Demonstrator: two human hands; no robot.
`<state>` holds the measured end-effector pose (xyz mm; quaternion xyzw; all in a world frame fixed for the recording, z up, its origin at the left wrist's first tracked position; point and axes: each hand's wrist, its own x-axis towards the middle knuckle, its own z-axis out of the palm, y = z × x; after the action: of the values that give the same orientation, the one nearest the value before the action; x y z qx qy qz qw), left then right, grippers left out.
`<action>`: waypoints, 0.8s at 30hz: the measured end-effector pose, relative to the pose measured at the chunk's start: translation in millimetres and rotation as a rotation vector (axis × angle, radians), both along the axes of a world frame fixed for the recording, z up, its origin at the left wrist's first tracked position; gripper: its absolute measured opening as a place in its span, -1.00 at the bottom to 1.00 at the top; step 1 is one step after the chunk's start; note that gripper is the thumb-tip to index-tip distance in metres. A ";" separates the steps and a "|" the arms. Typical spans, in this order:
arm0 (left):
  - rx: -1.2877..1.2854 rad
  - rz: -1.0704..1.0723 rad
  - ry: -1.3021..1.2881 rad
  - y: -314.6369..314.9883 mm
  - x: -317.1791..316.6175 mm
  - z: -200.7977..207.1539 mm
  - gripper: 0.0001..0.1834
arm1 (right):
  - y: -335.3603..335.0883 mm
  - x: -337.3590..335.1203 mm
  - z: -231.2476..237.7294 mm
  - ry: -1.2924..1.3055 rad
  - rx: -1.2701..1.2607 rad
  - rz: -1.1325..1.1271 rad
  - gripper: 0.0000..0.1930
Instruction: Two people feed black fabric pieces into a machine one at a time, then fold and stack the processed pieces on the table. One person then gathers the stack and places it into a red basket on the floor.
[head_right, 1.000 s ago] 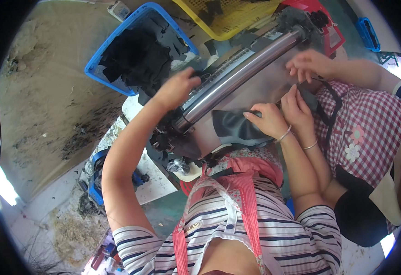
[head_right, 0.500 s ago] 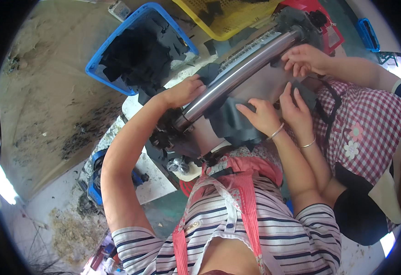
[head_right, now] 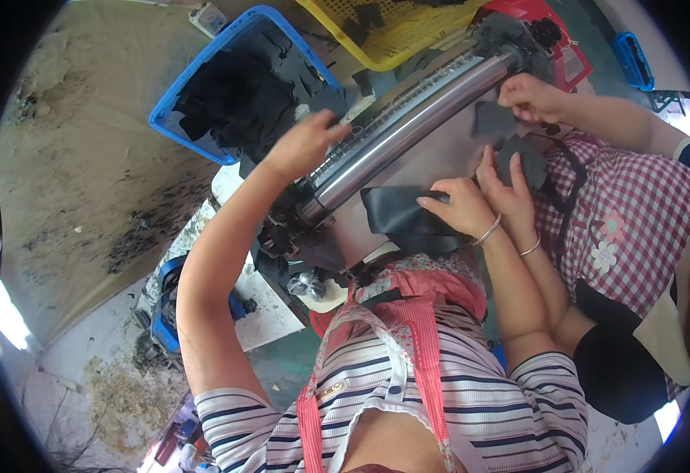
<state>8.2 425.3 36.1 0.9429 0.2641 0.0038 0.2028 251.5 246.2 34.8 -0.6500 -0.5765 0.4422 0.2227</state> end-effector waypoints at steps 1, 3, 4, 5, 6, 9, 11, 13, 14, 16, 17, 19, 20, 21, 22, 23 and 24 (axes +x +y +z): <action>-0.132 -0.058 0.017 -2.4 0.5 -9.8 -0.63 | 1.8 -0.6 1.7 0.001 -0.001 0.000 -0.73; -0.259 -0.115 0.032 -5.0 -0.9 -16.4 -0.68 | 4.5 -2.6 10.6 -0.067 -0.049 0.002 -0.69; -0.289 -0.097 -0.054 -5.1 -2.9 -19.1 -0.74 | 4.1 -3.3 10.0 -0.067 -0.047 0.002 -0.69; -0.322 -0.080 -0.138 -4.8 -3.1 -20.3 -0.79 | 4.3 -3.5 6.8 -0.099 -0.063 -0.001 -0.66; -0.324 -0.079 -0.136 -5.3 -3.2 -21.3 -0.79 | 4.3 -3.8 4.8 -0.129 -0.078 -0.004 -0.63; -0.396 0.000 -0.178 -6.8 -5.9 -16.4 -0.83 | 4.8 -8.3 6.5 -0.116 0.004 0.005 -0.66; -0.349 0.135 -0.182 -6.6 -8.6 -6.4 -0.80 | 3.1 -12.2 17.5 -0.009 0.000 0.002 -0.68; -0.398 0.160 -0.249 -0.7 -2.1 26.4 -0.60 | 4.7 -15.9 34.9 0.097 -0.012 0.002 -0.71; -0.463 0.155 -0.225 -3.8 6.4 51.7 -0.52 | 5.4 -16.4 44.5 0.144 0.038 -0.019 -0.74; -0.255 -0.116 -0.409 -25.7 9.1 66.9 -0.38 | 11.0 -25.4 58.2 0.219 0.092 -0.006 -0.78; -0.308 -0.196 -0.384 -37.7 12.8 68.9 -0.39 | 12.8 -29.3 64.4 0.206 0.154 -0.020 -0.79; -0.380 -0.298 -0.234 -45.9 13.5 76.0 -0.58 | 14.4 -33.3 73.5 0.198 0.177 -0.025 -0.83; -0.450 -0.307 -0.197 -46.8 12.5 78.7 -0.64 | 13.3 -31.2 74.6 0.201 0.180 -0.015 -0.83; -0.448 -0.277 -0.201 -40.8 10.0 87.6 -0.68 | 12.1 -27.5 74.4 0.190 0.184 -0.005 -0.84; -0.446 -0.250 -0.206 -33.0 5.2 99.4 -0.71 | 10.7 -24.4 75.1 0.177 0.189 0.002 -0.84; -0.447 -0.227 -0.214 -28.5 0.5 104.0 -0.71 | 9.4 -22.0 74.9 0.260 0.087 -0.033 -0.84; -0.443 -0.232 -0.221 -28.1 -2.8 103.9 -0.71 | 9.0 -22.4 76.4 0.251 0.090 -0.036 -0.84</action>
<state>5.3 397.2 140.0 0.8934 0.1248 0.0256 0.4309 229.1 255.2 111.1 -0.5889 -0.5518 0.4897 0.3301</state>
